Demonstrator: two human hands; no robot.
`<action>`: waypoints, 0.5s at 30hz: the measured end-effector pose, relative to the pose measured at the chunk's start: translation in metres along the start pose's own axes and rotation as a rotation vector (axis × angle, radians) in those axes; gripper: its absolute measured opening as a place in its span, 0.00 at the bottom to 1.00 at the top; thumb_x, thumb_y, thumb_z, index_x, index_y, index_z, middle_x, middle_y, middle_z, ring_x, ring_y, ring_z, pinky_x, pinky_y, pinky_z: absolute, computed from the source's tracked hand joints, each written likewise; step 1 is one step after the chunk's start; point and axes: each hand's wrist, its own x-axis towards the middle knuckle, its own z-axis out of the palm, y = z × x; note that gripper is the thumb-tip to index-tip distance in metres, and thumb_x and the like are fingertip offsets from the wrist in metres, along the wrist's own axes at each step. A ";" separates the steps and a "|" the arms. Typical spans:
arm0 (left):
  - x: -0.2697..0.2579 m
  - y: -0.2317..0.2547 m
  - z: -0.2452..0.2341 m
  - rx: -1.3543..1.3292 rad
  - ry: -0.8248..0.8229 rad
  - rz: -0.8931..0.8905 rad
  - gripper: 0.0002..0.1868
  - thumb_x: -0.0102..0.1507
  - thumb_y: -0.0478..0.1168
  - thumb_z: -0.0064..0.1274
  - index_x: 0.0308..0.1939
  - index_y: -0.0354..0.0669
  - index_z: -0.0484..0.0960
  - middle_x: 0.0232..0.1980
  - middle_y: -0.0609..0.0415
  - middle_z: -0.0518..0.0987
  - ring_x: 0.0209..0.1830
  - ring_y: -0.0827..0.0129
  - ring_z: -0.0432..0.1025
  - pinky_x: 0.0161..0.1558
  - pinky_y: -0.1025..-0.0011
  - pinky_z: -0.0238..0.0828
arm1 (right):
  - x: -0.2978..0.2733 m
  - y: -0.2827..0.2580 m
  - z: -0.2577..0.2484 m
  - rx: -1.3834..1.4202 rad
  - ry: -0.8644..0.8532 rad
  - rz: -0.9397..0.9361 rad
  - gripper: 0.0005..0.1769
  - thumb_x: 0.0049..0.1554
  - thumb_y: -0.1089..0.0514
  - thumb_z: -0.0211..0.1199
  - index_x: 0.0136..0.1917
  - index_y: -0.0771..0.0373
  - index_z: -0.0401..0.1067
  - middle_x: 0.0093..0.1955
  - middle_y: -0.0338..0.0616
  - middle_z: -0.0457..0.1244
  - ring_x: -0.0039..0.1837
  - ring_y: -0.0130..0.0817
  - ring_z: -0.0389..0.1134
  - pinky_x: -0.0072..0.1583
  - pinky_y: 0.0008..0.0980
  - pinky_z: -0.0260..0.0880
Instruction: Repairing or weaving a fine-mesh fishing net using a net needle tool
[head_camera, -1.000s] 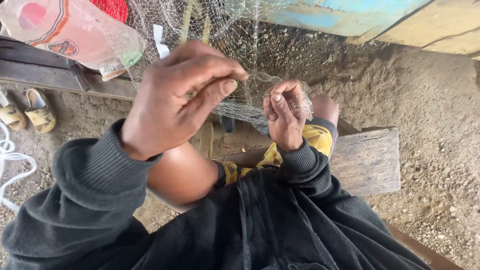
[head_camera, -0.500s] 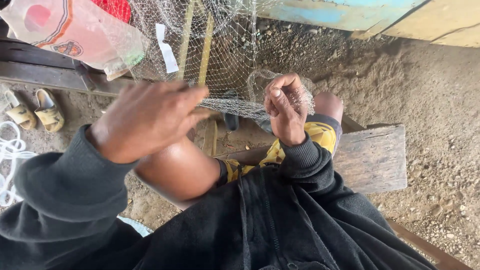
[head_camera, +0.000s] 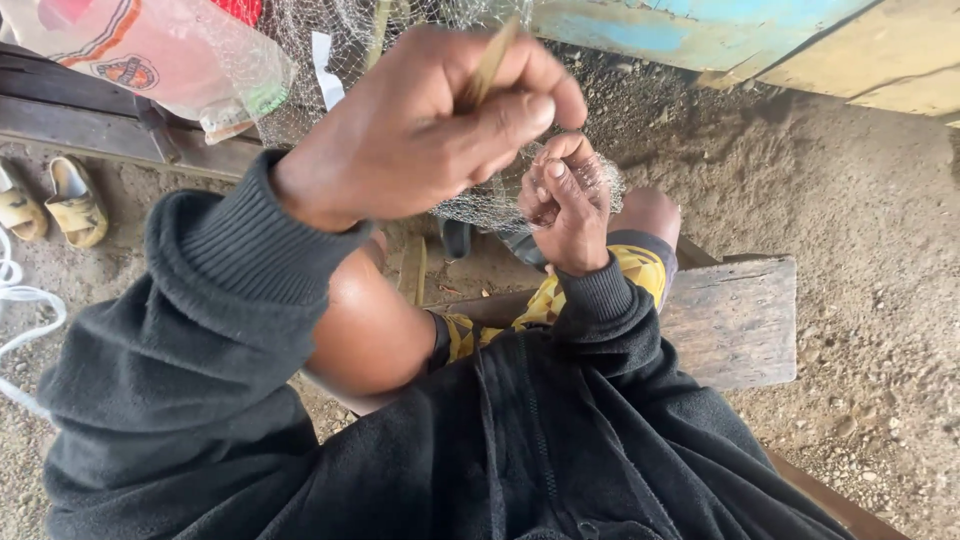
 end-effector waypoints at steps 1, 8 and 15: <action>0.002 -0.005 0.002 -0.094 0.039 -0.017 0.14 0.87 0.36 0.45 0.64 0.35 0.86 0.25 0.61 0.70 0.23 0.79 0.64 0.27 0.76 0.61 | 0.001 -0.002 0.002 -0.030 -0.012 0.001 0.13 0.72 0.48 0.74 0.58 0.52 0.71 0.46 0.33 0.61 0.38 0.23 0.54 0.40 0.27 0.52; 0.007 -0.001 0.014 -0.100 0.053 0.141 0.14 0.88 0.35 0.43 0.65 0.29 0.84 0.31 0.56 0.79 0.29 0.75 0.78 0.34 0.76 0.81 | -0.003 0.017 -0.032 -0.053 -0.052 0.003 0.32 0.69 0.48 0.82 0.77 0.60 0.71 0.45 0.34 0.62 0.39 0.22 0.58 0.40 0.27 0.56; -0.035 0.032 0.038 -0.248 -0.032 0.109 0.13 0.86 0.34 0.40 0.63 0.34 0.81 0.52 0.49 0.90 0.24 0.79 0.69 0.25 0.80 0.66 | -0.007 0.017 -0.052 -0.433 -0.132 -0.268 0.17 0.72 0.53 0.67 0.71 0.58 0.72 0.57 0.40 0.66 0.55 0.31 0.65 0.58 0.35 0.68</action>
